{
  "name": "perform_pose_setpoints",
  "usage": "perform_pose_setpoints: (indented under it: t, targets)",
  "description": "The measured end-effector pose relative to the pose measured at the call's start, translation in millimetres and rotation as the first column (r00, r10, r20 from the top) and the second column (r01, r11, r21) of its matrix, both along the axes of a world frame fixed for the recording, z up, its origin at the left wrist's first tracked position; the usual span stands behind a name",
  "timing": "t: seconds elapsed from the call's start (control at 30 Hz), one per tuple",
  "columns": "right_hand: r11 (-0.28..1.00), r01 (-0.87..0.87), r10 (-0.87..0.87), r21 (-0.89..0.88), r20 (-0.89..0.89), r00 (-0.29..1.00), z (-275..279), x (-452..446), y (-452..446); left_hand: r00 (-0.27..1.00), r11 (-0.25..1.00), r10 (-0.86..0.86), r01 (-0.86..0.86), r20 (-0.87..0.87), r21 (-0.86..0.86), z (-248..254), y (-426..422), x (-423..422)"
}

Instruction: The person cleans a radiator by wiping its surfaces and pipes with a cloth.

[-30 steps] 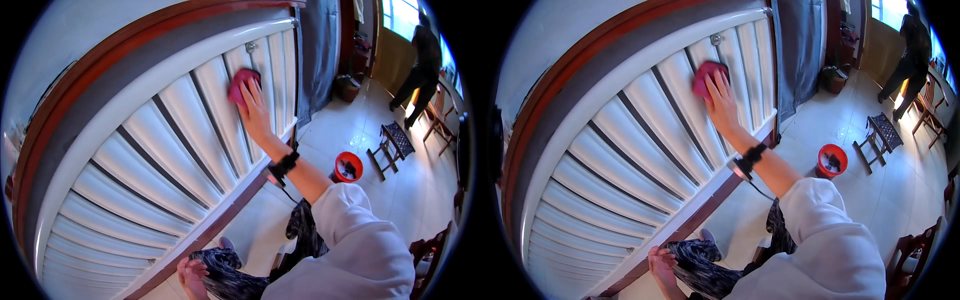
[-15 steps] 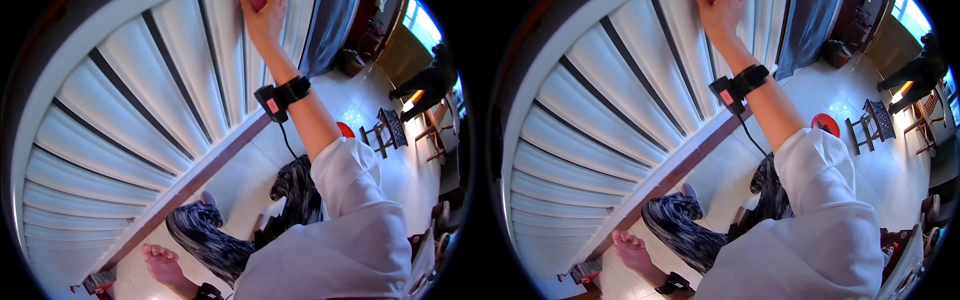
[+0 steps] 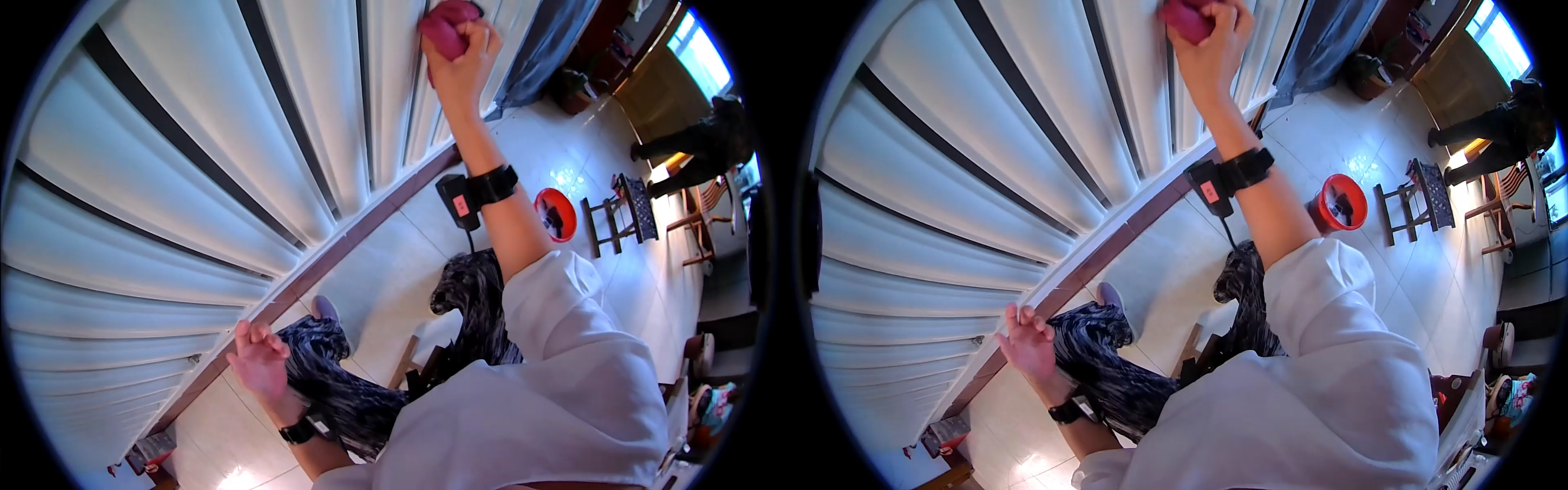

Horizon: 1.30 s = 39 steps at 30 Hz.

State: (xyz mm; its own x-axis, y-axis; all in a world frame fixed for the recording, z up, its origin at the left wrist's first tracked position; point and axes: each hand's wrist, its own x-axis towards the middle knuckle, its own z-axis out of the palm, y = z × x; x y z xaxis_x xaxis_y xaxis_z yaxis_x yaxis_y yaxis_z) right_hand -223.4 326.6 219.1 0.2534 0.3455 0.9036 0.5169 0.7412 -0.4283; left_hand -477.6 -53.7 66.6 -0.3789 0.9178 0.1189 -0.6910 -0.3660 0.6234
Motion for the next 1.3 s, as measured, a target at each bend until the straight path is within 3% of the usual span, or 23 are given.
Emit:
perform_pose_setpoints:
  t: [0.1, 0.17, 0.4, 0.47, 0.5, 0.6, 0.63, 0.67, 0.7, 0.73, 0.77, 0.83, 0.87, 0.9, 0.97, 1.0, 1.13, 1.2, 1.23, 1.3]
  targets:
    - [0.997, 0.078, -0.079, 0.027, 0.017, 0.997, -41.8, -2.0, -0.3, 0.994, 0.997, -0.052, 0.047, -0.096, -0.059, -16.3, 11.3, -0.9]
    - [0.988, 0.056, -0.056, -0.146, 0.005, 0.998, -72.1, -2.8, -10.6, 0.999, 0.989, -0.007, 0.002, -0.034, -0.150, -20.3, 12.6, -0.8]
    - [0.904, 0.120, -0.107, -0.411, 0.055, 0.993, -185.1, 0.9, -26.8, 0.999, 1.000, -0.021, 0.020, 0.035, 0.022, -26.4, 1.3, -14.0]
    - [0.743, 0.158, -0.104, -0.650, 0.122, 0.987, -216.2, 2.8, -30.5, 0.998, 1.000, 0.020, -0.020, 0.051, -0.001, -24.8, 1.4, -15.0]
    - [0.747, 0.153, -0.102, -0.646, 0.116, 0.988, -217.4, 1.4, -35.7, 0.999, 1.000, 0.023, -0.023, 0.046, 0.005, -24.4, 1.5, -14.6]
    - [0.558, 0.266, -0.195, -0.786, 0.187, 0.963, -208.5, -6.3, -41.5, 1.000, 1.000, -0.016, 0.016, -0.012, -0.015, -21.8, 5.7, -13.7]
    - [0.559, 0.263, -0.198, -0.786, 0.181, 0.963, -218.4, 4.4, -32.2, 1.000, 1.000, -0.019, 0.019, -0.018, -0.014, -20.3, 5.0, -13.1]
    - [0.397, -0.050, 0.091, -0.916, -0.015, 0.996, -224.0, 23.3, -18.6, 1.000, 0.999, -0.002, 0.001, -0.012, -0.037, -19.9, 6.4, -11.7]
    - [0.138, -0.316, 0.325, -0.939, -0.258, 0.910, -228.3, 37.8, -9.7, 1.000, 0.998, 0.016, -0.016, -0.002, -0.061, -20.1, 7.8, -10.6]
    - [0.214, -0.360, 0.213, -0.908, -0.316, 0.924, -227.8, 45.4, -14.1, 1.000, 0.998, 0.016, -0.015, 0.004, -0.058, -20.5, 8.6, -10.1]
    - [0.384, -0.153, 0.056, -0.911, -0.143, 0.988, -225.8, 51.4, -12.9, 1.000, 0.998, 0.008, -0.008, -0.007, -0.056, -21.5, 8.9, -9.5]
    - [0.649, 0.210, -0.149, -0.731, 0.148, 0.978, -202.8, 52.9, -30.0, 1.000, 0.998, 0.006, -0.007, -0.018, -0.061, -20.6, 9.7, -8.2]
    - [0.682, 0.219, -0.078, -0.698, 0.228, 0.971, -193.6, 47.1, -42.1, 1.000, 0.999, -0.006, 0.005, -0.024, -0.054, -18.1, 11.1, -7.7]
    - [0.806, 0.236, -0.042, -0.543, 0.344, 0.938, -205.8, 42.2, -40.0, 0.999, 0.999, -0.021, 0.019, -0.027, -0.046, -17.1, 12.0, -6.6]
    - [0.619, 0.305, -0.008, -0.724, 0.382, 0.924, -214.5, 19.2, -52.4, 0.998, 0.999, -0.030, 0.028, -0.049, -0.034, -19.8, 13.0, -7.9]
    - [0.601, 0.375, -0.030, -0.706, 0.449, 0.893, -218.0, 8.4, -62.9, 0.997, 1.000, -0.027, 0.026, -0.071, -0.016, -20.0, 15.9, -9.6]
    - [0.740, 0.324, 0.048, -0.590, 0.526, 0.849, -222.7, -1.3, -92.9, 0.996, 0.999, -0.031, 0.030, -0.083, -0.015, -15.0, 20.5, -4.8]
    - [0.596, 0.185, 0.281, -0.781, 0.419, 0.863, -211.3, 9.0, -87.5, 0.996, 0.997, -0.039, 0.033, -0.080, -0.076, -12.8, 23.5, -2.1]
    - [0.594, 0.186, 0.276, -0.782, 0.416, 0.867, -214.6, 18.3, -83.5, 0.995, 0.996, -0.046, 0.039, -0.084, -0.077, -13.5, 21.8, -1.0]
    - [0.628, -0.031, 0.183, -0.777, 0.109, 0.977, -208.7, 27.2, -63.1, 0.996, 0.996, -0.047, 0.040, -0.081, -0.079, -18.6, 22.7, -1.6]
